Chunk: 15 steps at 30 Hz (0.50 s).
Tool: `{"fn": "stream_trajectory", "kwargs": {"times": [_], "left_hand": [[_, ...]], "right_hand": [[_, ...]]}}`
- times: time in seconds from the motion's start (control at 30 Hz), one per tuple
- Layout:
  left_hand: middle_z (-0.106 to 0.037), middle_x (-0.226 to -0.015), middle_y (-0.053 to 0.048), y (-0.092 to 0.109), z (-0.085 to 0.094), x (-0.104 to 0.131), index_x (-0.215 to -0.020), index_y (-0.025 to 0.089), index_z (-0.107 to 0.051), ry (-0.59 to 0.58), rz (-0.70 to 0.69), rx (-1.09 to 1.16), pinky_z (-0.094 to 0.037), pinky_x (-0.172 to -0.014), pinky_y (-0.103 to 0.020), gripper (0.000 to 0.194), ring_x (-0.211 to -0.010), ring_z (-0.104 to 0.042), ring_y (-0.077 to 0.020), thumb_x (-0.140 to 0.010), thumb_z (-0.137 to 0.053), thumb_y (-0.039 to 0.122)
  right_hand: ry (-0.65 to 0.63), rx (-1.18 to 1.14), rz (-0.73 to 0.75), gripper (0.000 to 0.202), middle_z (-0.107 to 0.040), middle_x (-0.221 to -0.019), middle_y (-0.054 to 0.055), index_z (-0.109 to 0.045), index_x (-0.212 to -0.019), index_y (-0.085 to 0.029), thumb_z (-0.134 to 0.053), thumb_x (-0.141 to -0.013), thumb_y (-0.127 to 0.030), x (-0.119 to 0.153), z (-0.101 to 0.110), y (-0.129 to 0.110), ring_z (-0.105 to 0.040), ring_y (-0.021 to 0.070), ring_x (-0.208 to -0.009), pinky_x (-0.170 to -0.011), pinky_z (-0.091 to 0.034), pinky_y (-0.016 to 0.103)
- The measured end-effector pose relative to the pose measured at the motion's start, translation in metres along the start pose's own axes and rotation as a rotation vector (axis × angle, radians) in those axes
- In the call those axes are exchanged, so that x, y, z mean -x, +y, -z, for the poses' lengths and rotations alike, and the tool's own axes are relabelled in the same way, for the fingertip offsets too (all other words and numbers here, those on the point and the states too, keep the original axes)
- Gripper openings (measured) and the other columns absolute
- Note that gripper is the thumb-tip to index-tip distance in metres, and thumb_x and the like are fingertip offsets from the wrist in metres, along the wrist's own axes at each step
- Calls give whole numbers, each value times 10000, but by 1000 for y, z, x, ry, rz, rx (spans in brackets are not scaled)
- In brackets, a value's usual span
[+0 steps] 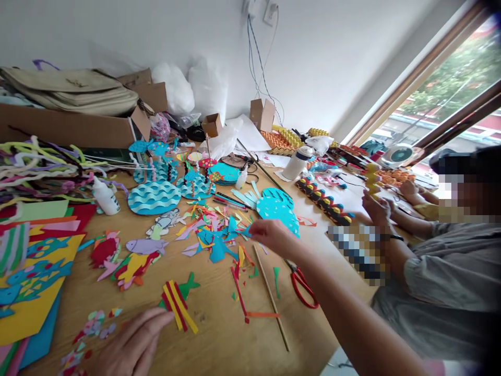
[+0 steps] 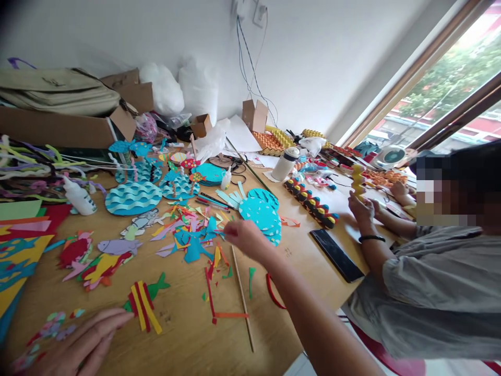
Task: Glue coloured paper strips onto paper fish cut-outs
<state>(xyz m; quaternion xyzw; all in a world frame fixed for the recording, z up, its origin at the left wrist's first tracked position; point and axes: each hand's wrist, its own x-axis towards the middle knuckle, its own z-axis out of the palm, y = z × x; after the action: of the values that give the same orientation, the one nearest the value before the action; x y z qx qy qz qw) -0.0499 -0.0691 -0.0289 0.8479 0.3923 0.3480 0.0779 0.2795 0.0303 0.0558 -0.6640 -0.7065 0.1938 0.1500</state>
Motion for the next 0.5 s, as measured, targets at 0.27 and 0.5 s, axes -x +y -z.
{"fn": "stream_trajectory", "kwargs": {"times": [0.27,0.5], "left_hand": [[-671,-787,14,23,30,-25,-883,249,-591,118,226,137,-515,-672,-200,168,-679,-650,-131,-840,-430,270],[-663,-835,-4,21,38,-39,-894,237,-613,-9,287,289,-510,-649,-199,196,-744,-645,-148,-834,-456,338]], "right_hand": [[-179,96,-7,174,-661,-804,32,-650,-821,-191,-493,-757,-150,114,-26,-24,-585,148,-739,-632,-368,224],[-161,120,-97,203,-655,-837,40,-647,-844,-187,-467,-761,-144,132,-37,-27,-583,169,-792,-650,-370,230]]}}
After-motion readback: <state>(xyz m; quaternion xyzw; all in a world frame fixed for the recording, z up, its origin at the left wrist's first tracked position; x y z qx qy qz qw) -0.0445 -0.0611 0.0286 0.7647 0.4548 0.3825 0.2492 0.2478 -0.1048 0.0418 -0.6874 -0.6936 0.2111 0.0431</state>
